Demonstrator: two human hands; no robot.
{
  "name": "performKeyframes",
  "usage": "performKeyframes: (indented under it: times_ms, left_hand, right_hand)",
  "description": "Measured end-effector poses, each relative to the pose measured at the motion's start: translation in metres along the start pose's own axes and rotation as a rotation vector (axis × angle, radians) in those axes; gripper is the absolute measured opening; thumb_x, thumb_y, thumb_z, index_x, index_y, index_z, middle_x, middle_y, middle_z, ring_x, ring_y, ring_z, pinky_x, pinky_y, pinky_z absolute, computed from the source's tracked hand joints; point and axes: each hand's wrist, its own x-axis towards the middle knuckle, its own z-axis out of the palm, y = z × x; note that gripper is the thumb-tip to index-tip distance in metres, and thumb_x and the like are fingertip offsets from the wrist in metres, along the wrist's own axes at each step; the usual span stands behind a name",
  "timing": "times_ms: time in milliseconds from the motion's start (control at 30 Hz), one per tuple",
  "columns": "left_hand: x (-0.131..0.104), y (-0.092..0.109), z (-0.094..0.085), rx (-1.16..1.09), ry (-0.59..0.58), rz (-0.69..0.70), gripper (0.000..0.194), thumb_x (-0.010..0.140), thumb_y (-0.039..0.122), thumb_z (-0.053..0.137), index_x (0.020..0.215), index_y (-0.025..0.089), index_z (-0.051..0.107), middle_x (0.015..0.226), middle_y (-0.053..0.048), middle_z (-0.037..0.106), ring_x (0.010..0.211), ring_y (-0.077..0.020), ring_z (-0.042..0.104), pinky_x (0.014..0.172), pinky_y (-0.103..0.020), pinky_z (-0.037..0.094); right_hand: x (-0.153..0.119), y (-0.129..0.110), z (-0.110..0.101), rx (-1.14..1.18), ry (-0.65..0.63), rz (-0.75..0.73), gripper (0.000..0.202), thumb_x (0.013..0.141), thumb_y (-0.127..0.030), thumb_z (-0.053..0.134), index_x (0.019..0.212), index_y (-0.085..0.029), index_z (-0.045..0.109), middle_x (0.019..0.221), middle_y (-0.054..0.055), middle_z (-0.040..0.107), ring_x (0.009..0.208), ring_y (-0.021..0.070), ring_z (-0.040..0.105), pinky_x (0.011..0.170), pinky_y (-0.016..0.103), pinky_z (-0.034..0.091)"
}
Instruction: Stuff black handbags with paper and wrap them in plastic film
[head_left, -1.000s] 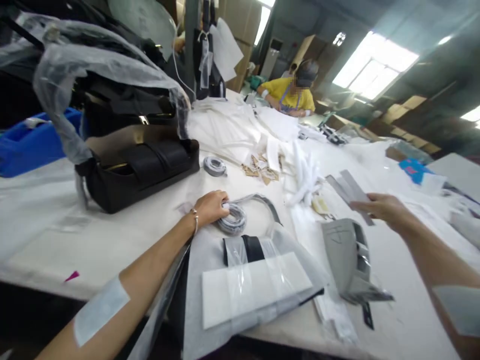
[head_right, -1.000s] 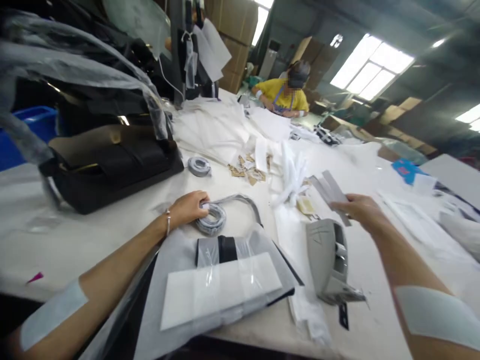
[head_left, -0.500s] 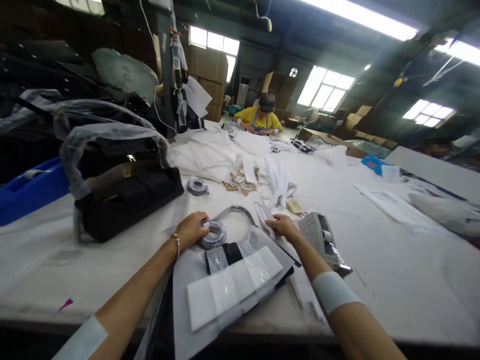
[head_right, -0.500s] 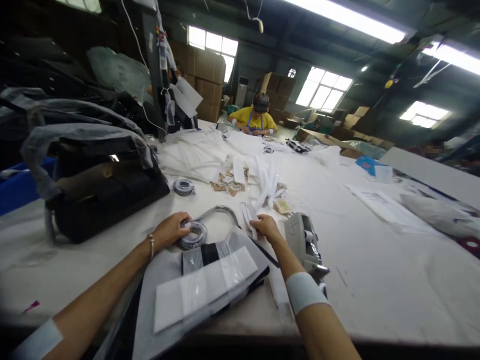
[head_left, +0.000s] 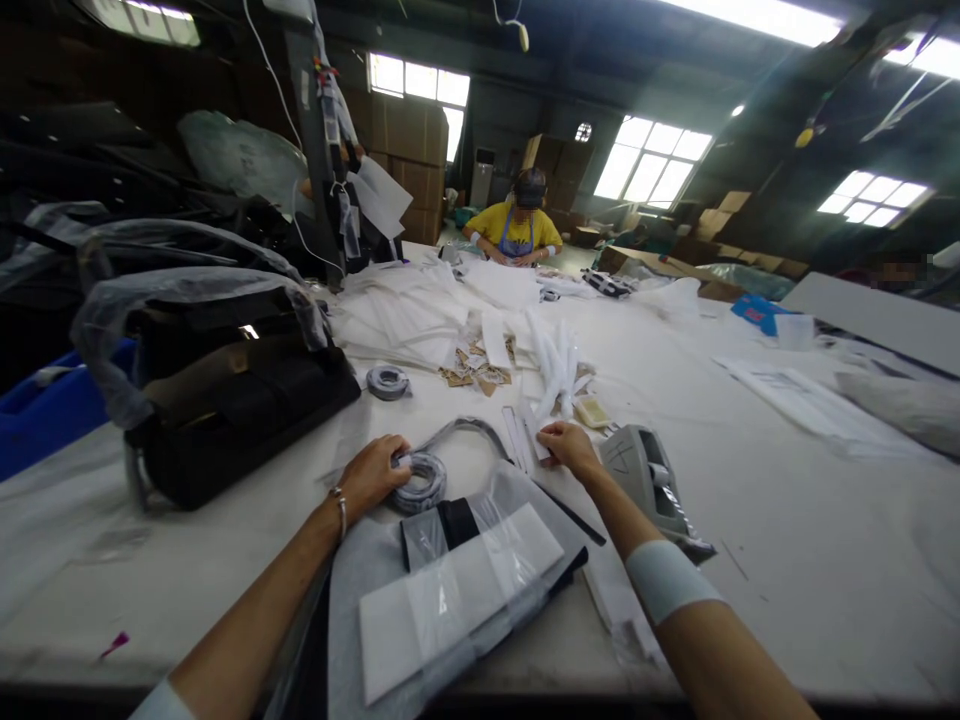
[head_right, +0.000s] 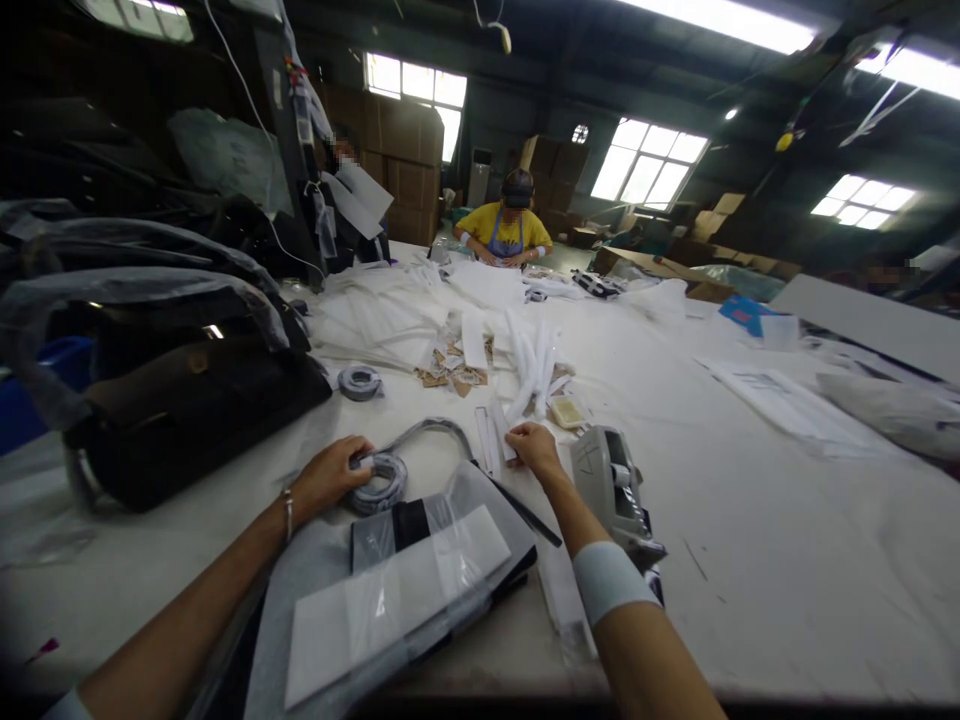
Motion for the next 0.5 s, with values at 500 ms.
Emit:
performKeyframes:
  times_ms: [500]
  left_hand:
    - [-0.001, 0.002, -0.001, -0.018, 0.001, -0.019, 0.017, 0.074, 0.018, 0.058, 0.090, 0.020, 0.061, 0.096, -0.004, 0.066, 0.093, -0.0202, 0.060, 0.081, -0.028, 0.044]
  right_hand:
    - [0.001, -0.022, 0.012, -0.199, -0.183, -0.054, 0.026, 0.053, -0.019, 0.084, 0.072, -0.018, 0.066, 0.058, 0.001, 0.066, 0.057, 0.0174, 0.066, 0.053, 0.023, 0.047]
